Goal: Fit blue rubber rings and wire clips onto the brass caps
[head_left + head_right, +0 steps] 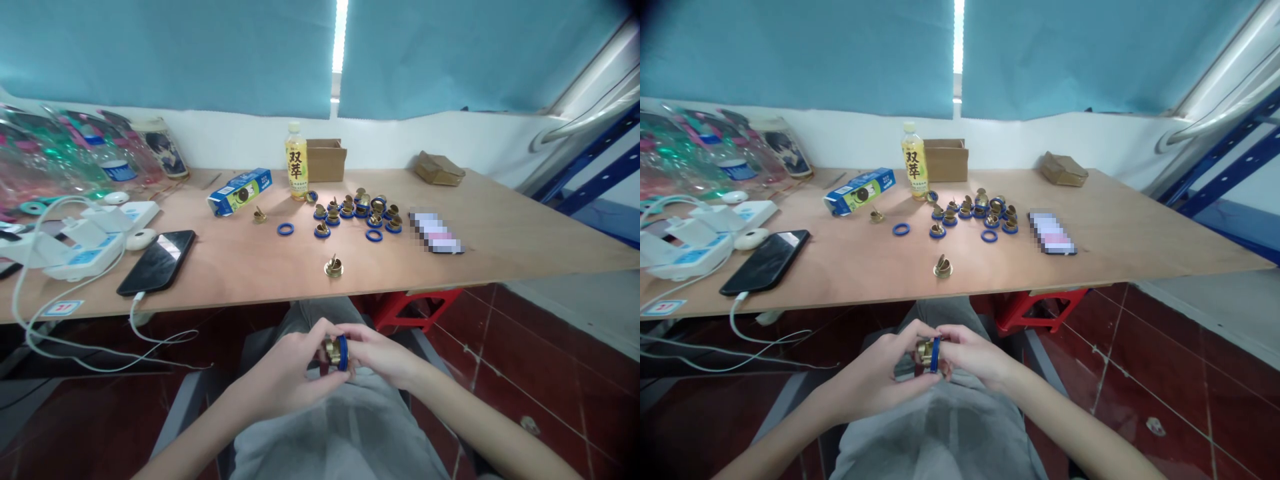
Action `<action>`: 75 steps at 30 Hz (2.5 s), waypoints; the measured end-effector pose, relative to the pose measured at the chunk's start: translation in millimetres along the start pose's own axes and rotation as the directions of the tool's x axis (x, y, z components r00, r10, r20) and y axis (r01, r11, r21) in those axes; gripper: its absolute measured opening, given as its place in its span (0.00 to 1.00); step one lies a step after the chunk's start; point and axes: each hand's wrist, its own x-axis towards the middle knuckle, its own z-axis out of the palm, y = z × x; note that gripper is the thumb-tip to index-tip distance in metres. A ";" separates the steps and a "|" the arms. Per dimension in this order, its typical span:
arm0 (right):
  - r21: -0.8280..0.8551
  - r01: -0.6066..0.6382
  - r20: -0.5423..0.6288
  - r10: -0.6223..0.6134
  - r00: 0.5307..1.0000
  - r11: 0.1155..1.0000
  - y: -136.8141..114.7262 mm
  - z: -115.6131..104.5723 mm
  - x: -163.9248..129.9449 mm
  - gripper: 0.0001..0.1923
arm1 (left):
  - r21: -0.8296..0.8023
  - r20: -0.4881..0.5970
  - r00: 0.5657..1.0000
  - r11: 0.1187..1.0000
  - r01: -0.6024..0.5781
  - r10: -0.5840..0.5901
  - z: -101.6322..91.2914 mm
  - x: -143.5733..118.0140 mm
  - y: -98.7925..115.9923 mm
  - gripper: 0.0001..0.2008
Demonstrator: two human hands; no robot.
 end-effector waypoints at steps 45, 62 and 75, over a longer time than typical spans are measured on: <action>0.018 -0.018 -0.041 0.018 0.999 1.000 4.1 -1.8 1.6 0.14 | 0.002 0.022 0.999 1.000 0.030 -0.030 1.3 -0.1 -0.6 0.12; 0.053 -0.036 -0.036 0.038 0.999 0.998 11.0 -3.2 5.3 0.12 | 0.018 0.016 0.998 0.998 0.052 -0.052 5.2 -1.4 -9.9 0.12; 0.040 -0.041 -0.046 0.042 0.998 0.998 9.6 -2.5 5.4 0.14 | 0.017 0.020 0.999 0.999 0.050 -0.050 4.5 0.4 -8.6 0.11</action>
